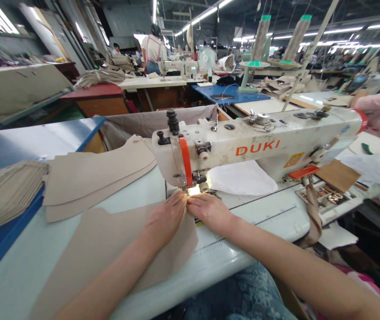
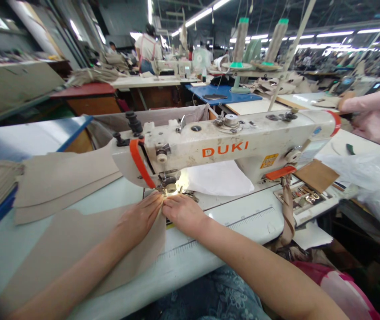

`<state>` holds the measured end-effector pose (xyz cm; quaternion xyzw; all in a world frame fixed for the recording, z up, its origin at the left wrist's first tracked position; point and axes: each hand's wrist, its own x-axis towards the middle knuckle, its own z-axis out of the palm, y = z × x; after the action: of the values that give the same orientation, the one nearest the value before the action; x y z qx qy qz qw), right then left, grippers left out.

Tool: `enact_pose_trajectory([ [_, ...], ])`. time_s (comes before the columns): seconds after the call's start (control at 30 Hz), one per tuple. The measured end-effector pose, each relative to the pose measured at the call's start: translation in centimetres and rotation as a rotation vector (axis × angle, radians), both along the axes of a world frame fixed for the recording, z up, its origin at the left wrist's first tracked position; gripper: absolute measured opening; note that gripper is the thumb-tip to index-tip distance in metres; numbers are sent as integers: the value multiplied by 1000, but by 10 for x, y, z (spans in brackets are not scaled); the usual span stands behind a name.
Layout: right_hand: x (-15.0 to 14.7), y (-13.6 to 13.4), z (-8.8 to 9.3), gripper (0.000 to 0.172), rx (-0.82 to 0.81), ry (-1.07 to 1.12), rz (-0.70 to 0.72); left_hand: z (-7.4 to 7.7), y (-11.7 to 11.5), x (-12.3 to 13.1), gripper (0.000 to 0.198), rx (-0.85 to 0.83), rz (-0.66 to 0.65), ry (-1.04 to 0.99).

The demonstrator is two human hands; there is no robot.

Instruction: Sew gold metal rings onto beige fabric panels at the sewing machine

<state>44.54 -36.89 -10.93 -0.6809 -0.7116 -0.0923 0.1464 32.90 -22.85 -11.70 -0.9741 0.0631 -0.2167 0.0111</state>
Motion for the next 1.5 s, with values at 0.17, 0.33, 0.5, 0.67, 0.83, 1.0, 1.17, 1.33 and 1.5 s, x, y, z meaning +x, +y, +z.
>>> enact_pose_trajectory([
  [0.17, 1, 2, 0, 9, 6, 12, -9, 4, 0, 3, 35, 100, -9, 4],
  [0.33, 2, 4, 1, 11, 0, 5, -20, 2, 3, 4, 34, 44, 31, -1],
  [0.5, 2, 5, 0, 9, 12, -7, -13, 0, 4, 5, 37, 47, 23, -7],
  [0.67, 3, 4, -2, 9, 14, -4, -12, -4, 4, 4, 34, -30, 30, -27],
  [0.83, 1, 2, -3, 7, 19, 5, -6, -5, 3, 3, 35, -18, 70, -18],
  [1.0, 4, 3, 1, 10, 11, 22, -6, -1, -1, 7, 38, -148, 130, 10],
  [1.17, -7, -2, 4, 8, -16, -6, 33, -7, -6, -11, 39, -163, 166, 3],
  [1.33, -44, -19, 2, 9, 67, 22, 123, -3, -25, -58, 37, -119, 190, 11],
  [1.5, -55, -28, -5, 17, 123, 80, 132, 17, -45, -101, 50, -119, 327, -8],
])
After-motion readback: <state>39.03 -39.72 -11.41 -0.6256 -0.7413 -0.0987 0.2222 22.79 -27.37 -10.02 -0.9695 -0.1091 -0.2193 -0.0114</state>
